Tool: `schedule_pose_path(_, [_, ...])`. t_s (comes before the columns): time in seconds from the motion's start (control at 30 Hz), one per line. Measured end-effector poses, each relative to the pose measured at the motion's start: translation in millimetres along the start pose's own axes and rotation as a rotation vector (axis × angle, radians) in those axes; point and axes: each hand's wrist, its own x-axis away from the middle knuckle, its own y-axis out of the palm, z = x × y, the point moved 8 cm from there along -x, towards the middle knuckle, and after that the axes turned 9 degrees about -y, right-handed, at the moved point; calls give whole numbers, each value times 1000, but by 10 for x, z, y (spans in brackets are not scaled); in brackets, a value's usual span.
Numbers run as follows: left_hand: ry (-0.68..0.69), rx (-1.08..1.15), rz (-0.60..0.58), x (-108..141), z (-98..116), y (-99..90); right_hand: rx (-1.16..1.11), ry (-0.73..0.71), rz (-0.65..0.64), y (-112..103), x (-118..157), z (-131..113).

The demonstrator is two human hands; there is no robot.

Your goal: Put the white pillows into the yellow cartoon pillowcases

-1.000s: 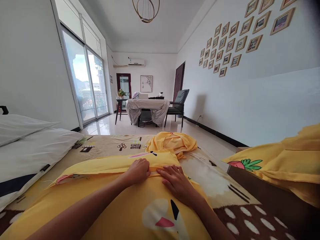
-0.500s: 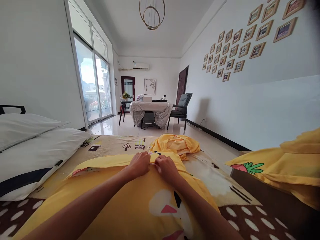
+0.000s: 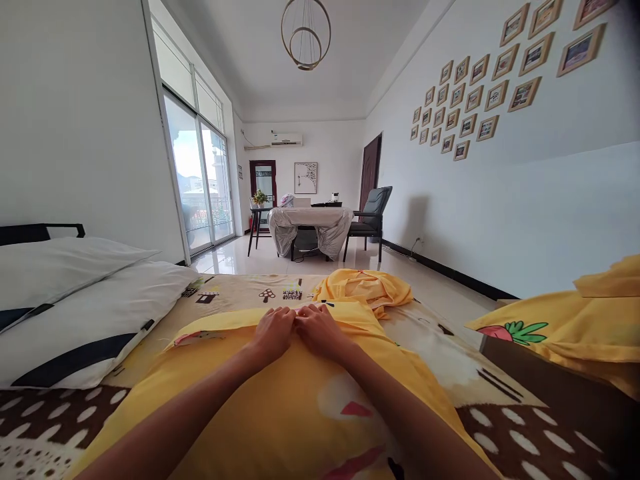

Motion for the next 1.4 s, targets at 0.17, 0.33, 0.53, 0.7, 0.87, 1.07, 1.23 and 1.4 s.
schedule_pose_path(0.17, [-4, 6, 11, 55, -41, -64, 18, 1, -18, -32, 12, 12])
schedule_pose_path(0.33, [-43, 42, 28, 50, -117, -88, 80, 6, -10, -91, -1, -43])
schedule_pose_path(0.53, [-116, 87, 15, 119, -430, -118, 135, -5, -38, -127, -43, -150])
schedule_pose_path(0.7, [-143, 120, 25, 218, -585, -162, 102, -52, -29, -52, -282, -435])
schedule_pose_path(0.87, [-160, 133, 12, 260, -665, -159, 76, -99, -74, 28, -382, -542])
schedule_pose_path(1.07, [-202, 156, 36, 334, -840, -169, 96, -79, -61, 43, -415, -599])
schedule_pose_path(1.23, [-194, 148, 26, 364, -920, -149, 66, -153, -69, 99, -579, -734])
schedule_pose_path(1.4, [-246, 119, 21, 414, -1199, -193, 79, -152, -111, 82, -613, -731])
